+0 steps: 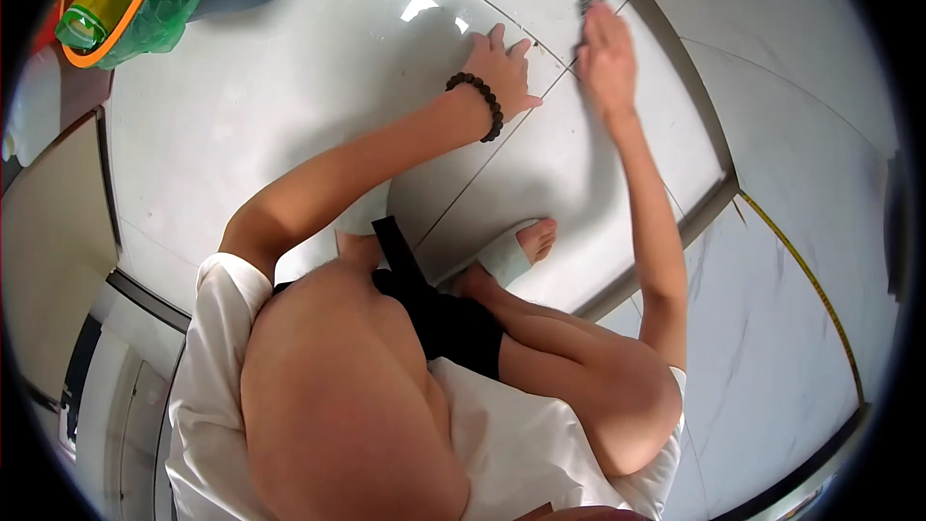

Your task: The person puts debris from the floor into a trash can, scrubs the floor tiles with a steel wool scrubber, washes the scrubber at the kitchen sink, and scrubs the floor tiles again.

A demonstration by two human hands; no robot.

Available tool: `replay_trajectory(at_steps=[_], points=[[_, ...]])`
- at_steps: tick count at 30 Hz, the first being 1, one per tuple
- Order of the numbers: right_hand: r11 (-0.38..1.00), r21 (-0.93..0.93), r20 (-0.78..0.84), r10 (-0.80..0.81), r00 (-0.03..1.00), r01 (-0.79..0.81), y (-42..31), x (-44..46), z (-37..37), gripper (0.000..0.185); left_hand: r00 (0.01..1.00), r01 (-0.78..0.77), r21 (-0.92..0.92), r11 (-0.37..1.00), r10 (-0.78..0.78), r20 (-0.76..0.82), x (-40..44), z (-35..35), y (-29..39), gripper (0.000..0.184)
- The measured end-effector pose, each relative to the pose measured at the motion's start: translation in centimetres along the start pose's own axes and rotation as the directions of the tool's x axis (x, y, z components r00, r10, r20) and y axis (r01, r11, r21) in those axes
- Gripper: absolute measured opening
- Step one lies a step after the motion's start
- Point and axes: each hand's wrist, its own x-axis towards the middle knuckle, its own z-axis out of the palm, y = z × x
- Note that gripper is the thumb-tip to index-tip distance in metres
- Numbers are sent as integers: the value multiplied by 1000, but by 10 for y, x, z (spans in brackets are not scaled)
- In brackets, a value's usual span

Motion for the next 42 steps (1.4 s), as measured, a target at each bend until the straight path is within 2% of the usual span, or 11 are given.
replay_trajectory(at_steps=[2, 8, 10, 14, 19, 22, 28, 31, 37, 40, 42], points=[[985, -156, -7, 76, 997, -76, 25, 9, 2, 46, 1000, -1, 14, 1000, 1, -4, 0, 1, -1, 66], [994, -110, 63, 19, 998, -12, -5, -22, -1, 52, 1000, 6, 0, 1000, -6, 7, 4, -1, -1, 68], [991, -132, 154, -14, 988, 35, -3, -27, -4, 50, 1000, 13, -9, 1000, -12, 26, 2, -1, 1, 68], [985, -166, 140, 63, 988, -39, 4, 6, 1, 52, 999, 8, 33, 999, -10, 42, 1, -1, 6, 69], [989, -143, 171, 57, 984, -33, -8, -23, -8, 52, 999, -1, -30, 1000, 2, 41, 3, -6, -1, 72], [991, -132, 208, 46, 977, -19, -4, -25, -13, 52, 994, 1, -20, 1000, 1, 111, 4, -12, 3, 73], [988, -134, 128, 92, 988, -75, 8, 7, 1, 50, 995, 10, 2, 1000, -10, 95, 6, -5, 4, 74], [992, -112, 145, 75, 987, -59, 4, -11, -6, 49, 998, 10, -39, 999, -7, 61, 3, -3, 1, 74], [993, -114, 223, 64, 973, -39, 3, -9, -13, 49, 993, 20, -38, 999, -15, 120, 4, -10, 4, 74], [989, -121, 197, 105, 975, -82, 6, 5, -8, 50, 996, 8, -27, 1000, -5, 93, 3, -7, 3, 75], [989, -135, 136, 87, 987, -68, 5, 0, -2, 48, 998, 4, -81, 997, 2, 67, 4, -3, -1, 75]])
